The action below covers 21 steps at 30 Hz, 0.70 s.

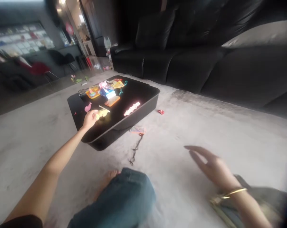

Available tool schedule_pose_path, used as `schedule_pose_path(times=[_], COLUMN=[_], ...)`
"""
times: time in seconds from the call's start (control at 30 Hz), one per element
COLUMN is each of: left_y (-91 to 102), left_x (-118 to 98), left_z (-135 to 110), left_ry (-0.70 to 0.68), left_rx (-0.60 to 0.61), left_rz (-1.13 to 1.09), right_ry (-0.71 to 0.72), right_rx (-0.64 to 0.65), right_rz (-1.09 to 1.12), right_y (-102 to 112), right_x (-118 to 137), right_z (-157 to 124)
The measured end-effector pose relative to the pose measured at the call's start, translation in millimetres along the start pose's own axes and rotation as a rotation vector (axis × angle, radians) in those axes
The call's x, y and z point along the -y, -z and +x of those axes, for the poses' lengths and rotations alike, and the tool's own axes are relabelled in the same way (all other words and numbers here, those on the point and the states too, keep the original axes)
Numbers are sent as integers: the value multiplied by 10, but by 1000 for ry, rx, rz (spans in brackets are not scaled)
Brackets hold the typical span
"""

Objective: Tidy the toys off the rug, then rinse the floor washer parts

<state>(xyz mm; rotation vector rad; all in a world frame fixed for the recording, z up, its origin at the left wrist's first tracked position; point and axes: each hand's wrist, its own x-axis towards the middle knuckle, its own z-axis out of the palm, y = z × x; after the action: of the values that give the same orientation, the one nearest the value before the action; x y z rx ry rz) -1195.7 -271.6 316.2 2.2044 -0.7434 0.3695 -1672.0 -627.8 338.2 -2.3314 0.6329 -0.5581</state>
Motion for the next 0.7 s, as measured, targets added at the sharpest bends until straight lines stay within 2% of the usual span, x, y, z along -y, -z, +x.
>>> schedule_pose_path(times=[0.1, 0.23, 0.33, 0.4, 0.43, 0.5, 0.57, 0.63, 0.7], left_y=[28, 102, 96, 52, 29, -2, -10, -18, -47], left_x=[618, 1440, 1989, 2252, 2345, 2458, 2505, 2537, 2589], left_z=[464, 1195, 1705, 2012, 2157, 2414, 2610, 2740, 2825], left_ry=[-90, 3, 103, 152, 164, 155, 141, 128, 51], left_rx=[-116, -268, -272, -203, -148, -12, 112, 183, 202], left_rz=[-6, -9, 43, 93, 132, 239, 352, 434, 478], right_ry=[235, 470, 506, 434, 403, 403, 441, 373, 144], right_rx=[132, 290, 380, 396, 374, 257, 53, -248, -598], right_rz=[46, 45, -17, -110, -147, -144, -58, 15, 26], right_y=[-1185, -2358, -3199, -3674, -3844, -3996, -3900, -3636, -3341], right_x=[398, 1344, 2140, 2600, 2780, 2979, 2895, 2504, 1882], right_z=[550, 1500, 2178, 2466, 2550, 2627, 2635, 2593, 2452])
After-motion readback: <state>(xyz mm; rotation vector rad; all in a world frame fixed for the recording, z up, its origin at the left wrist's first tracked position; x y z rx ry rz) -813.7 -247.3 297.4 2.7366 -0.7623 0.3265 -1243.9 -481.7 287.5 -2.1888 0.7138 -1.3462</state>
